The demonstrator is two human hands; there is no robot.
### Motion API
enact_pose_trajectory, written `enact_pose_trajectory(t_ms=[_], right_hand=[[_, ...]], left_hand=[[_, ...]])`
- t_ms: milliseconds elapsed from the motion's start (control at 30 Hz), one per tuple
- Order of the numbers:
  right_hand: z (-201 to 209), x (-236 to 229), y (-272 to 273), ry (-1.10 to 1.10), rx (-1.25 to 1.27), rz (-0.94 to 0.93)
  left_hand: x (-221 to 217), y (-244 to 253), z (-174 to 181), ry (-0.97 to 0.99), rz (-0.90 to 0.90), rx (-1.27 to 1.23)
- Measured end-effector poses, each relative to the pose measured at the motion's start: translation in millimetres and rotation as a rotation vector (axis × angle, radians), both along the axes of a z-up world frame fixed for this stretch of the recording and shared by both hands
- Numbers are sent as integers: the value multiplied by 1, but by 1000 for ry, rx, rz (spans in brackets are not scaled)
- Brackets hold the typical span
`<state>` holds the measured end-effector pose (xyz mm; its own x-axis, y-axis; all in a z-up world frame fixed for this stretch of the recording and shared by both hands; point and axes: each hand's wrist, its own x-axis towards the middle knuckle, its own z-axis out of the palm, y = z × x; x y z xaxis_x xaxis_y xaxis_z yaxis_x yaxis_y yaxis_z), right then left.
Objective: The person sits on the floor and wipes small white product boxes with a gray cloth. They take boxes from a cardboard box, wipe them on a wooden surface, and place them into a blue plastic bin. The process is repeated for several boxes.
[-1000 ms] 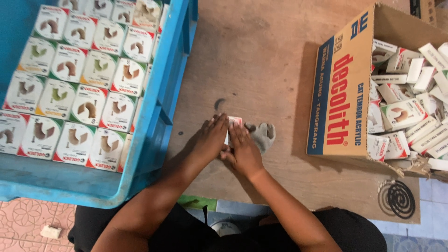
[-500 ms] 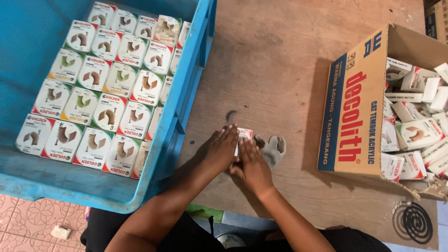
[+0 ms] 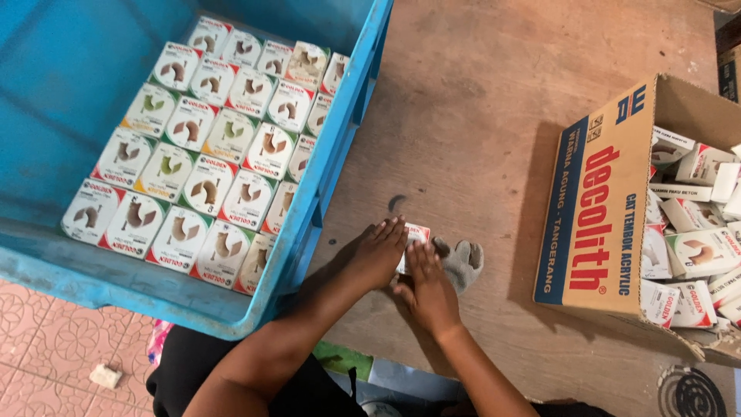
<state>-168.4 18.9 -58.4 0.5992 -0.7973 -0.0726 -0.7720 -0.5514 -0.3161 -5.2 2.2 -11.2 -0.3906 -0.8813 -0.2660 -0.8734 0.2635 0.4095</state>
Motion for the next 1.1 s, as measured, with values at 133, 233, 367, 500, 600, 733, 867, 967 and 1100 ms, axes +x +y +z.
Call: enact_pose_trajectory(t_ms=[133,233,367,500,600,733,867,967,1100], right_hand=[[-3,-5,12,-141,-216,124],[-8,-3,0,-80,32,-44],[-12,8,-21,-77,-84,-92],[-18,4,6,-61,8,-67],[-15,-1,13,-77,-113,38],[-10,8,-26,-31,-100,-20],[-17,10,-31,-20,-75,-76],[-4,9,-6,-5,-33,-67],[-4,4,4,39,-47,7]], left_hand=[[-1,-13,-51,-42,-4,-228],[2,-7,-5,18,-18,-48],[4,-9,0,55,1,-44],[2,-16,-18,48,26,-8],[5,-10,12,-14,7,34],[5,-11,11,-28,42,54],[8,-13,30,-36,82,102],[8,-12,38,-66,150,107],[6,-12,41,-142,167,125]])
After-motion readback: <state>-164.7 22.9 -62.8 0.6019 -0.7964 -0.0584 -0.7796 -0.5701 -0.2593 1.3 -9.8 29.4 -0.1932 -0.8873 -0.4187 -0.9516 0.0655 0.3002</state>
